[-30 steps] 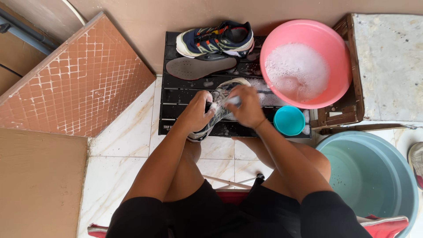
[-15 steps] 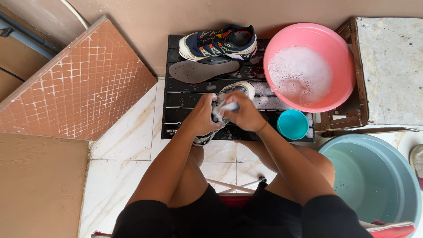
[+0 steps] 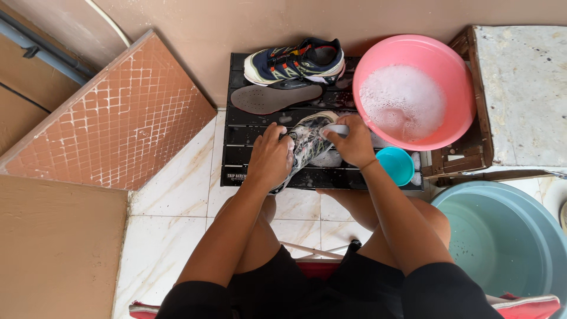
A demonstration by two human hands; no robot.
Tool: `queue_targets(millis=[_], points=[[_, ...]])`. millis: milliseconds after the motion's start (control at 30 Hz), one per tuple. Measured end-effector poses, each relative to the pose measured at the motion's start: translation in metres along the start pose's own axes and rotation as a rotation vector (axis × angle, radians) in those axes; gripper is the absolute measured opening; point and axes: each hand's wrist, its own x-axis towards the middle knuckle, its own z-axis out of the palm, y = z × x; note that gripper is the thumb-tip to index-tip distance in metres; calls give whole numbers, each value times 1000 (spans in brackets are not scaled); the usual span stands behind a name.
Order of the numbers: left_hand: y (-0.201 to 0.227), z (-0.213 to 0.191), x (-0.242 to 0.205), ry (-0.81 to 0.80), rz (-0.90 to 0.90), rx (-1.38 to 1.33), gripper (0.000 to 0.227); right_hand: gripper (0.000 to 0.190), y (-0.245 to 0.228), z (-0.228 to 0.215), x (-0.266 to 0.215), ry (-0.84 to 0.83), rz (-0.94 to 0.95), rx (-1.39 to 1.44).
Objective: The person scrubs a white and blue sneaker with a brush and soapy water. They hold the shoe in their left hand and scrub the upper and sides with the brush in their right hand, working over a black crate.
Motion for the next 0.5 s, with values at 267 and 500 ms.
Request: queue_targets(millis=[267, 500], points=[[-11, 7, -4, -27, 11, -16, 24, 16, -55, -5, -21, -222, -159, 23], [-9, 8, -9, -106, -74, -171, 16, 16, -54, 8, -32, -390, -248, 269]])
